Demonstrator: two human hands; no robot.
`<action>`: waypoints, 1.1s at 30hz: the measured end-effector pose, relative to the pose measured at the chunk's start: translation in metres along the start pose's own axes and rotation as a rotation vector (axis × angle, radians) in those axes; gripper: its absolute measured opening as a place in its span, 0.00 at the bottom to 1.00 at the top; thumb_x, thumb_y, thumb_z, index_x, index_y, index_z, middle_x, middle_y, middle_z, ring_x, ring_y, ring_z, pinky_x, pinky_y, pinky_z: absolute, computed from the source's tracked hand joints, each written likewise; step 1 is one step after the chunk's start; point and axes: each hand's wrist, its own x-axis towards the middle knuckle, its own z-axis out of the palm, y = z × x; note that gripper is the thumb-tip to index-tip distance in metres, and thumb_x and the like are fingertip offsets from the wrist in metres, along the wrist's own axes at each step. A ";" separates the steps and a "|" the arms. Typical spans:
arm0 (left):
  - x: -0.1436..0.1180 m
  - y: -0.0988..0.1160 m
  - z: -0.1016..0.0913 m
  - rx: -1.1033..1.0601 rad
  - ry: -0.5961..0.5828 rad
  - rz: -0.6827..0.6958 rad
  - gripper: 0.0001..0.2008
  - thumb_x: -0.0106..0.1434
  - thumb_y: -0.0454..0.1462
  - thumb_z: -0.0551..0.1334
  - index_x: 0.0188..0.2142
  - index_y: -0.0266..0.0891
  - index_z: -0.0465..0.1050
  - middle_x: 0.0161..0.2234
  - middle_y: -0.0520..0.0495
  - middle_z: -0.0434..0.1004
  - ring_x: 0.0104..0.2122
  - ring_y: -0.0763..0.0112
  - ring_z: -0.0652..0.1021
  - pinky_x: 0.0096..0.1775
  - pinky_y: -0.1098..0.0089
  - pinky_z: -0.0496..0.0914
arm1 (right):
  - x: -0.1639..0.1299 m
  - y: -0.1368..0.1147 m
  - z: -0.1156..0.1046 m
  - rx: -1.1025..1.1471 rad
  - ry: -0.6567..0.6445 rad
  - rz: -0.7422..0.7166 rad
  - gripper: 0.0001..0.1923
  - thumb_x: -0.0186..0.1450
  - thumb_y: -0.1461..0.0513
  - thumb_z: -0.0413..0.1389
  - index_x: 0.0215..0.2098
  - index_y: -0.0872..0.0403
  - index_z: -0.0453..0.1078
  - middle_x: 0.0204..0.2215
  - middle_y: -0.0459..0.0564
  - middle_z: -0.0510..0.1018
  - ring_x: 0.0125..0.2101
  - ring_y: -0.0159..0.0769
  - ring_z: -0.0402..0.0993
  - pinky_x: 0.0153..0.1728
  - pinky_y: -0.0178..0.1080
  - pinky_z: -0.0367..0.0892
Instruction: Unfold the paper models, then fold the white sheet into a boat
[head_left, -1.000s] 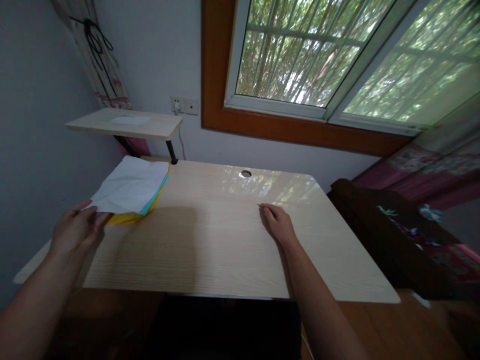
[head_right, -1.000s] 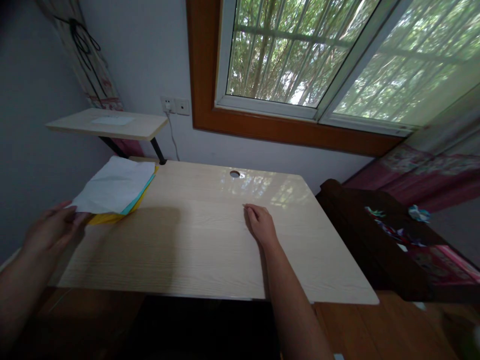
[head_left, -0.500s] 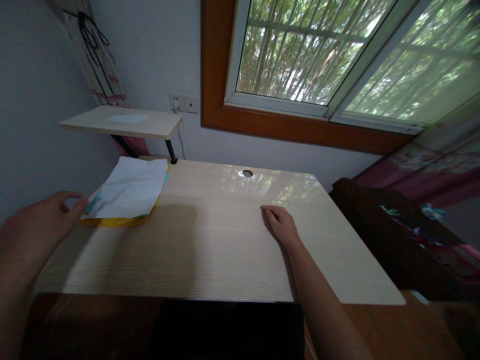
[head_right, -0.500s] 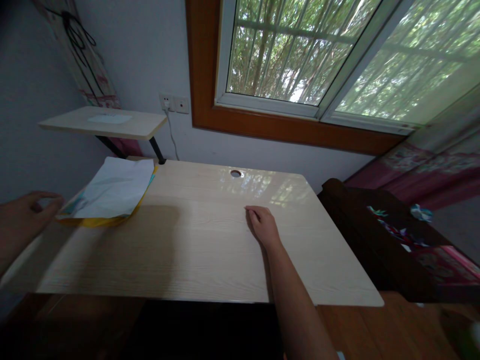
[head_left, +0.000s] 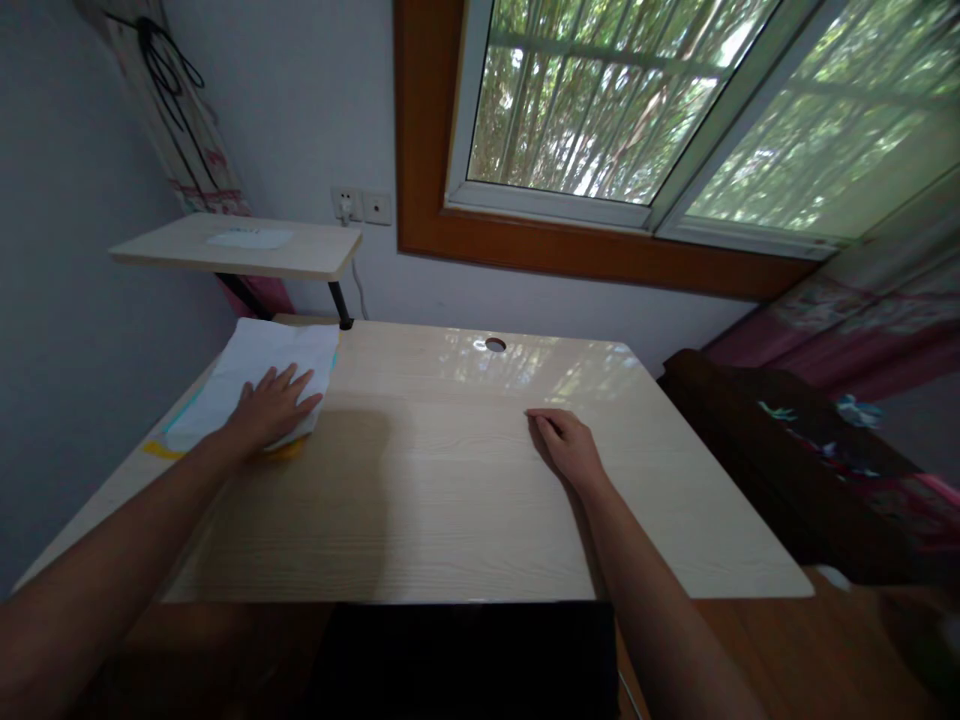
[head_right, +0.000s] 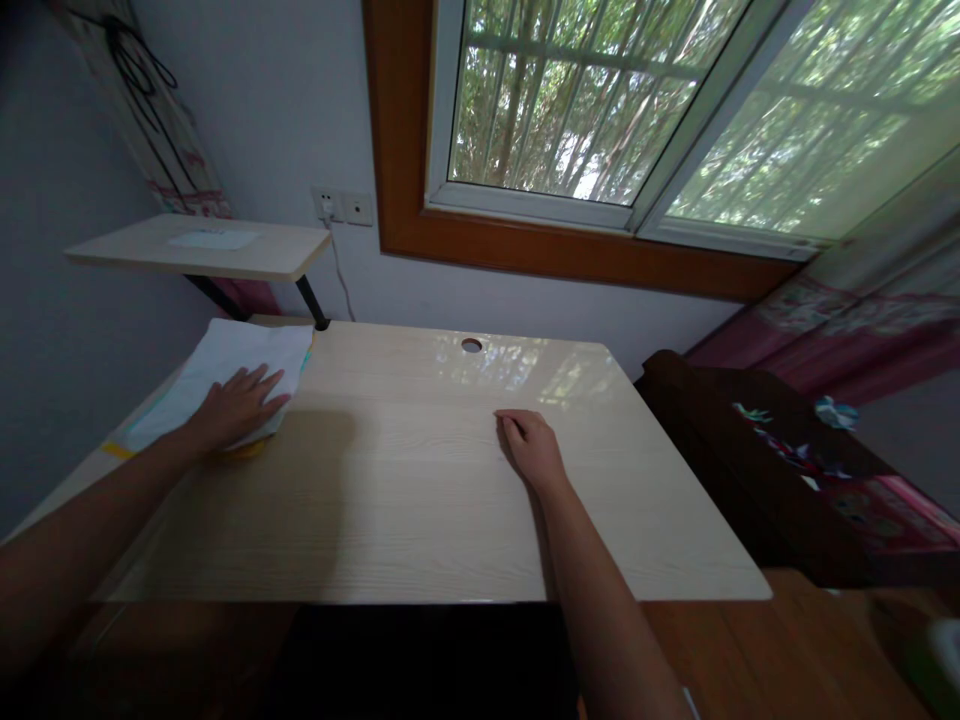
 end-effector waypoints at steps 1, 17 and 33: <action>-0.005 0.001 0.005 0.041 -0.002 -0.015 0.33 0.71 0.54 0.47 0.69 0.43 0.59 0.72 0.36 0.54 0.70 0.37 0.55 0.62 0.32 0.52 | 0.000 0.000 0.000 -0.007 -0.003 -0.009 0.17 0.70 0.55 0.50 0.45 0.49 0.80 0.44 0.50 0.84 0.47 0.45 0.77 0.54 0.50 0.70; -0.048 0.032 0.007 0.062 -0.097 0.444 0.33 0.75 0.53 0.42 0.74 0.44 0.44 0.74 0.44 0.45 0.73 0.58 0.49 0.69 0.47 0.40 | 0.000 -0.015 0.008 -0.117 -0.011 -0.237 0.16 0.72 0.60 0.51 0.50 0.52 0.78 0.46 0.56 0.81 0.48 0.46 0.74 0.54 0.52 0.69; -0.059 0.121 -0.003 -0.044 -0.199 1.030 0.35 0.74 0.53 0.47 0.74 0.43 0.41 0.74 0.43 0.45 0.73 0.65 0.48 0.71 0.57 0.36 | 0.033 -0.141 0.110 -0.198 -0.354 -0.445 0.26 0.75 0.60 0.48 0.68 0.60 0.61 0.68 0.64 0.62 0.69 0.48 0.57 0.67 0.53 0.59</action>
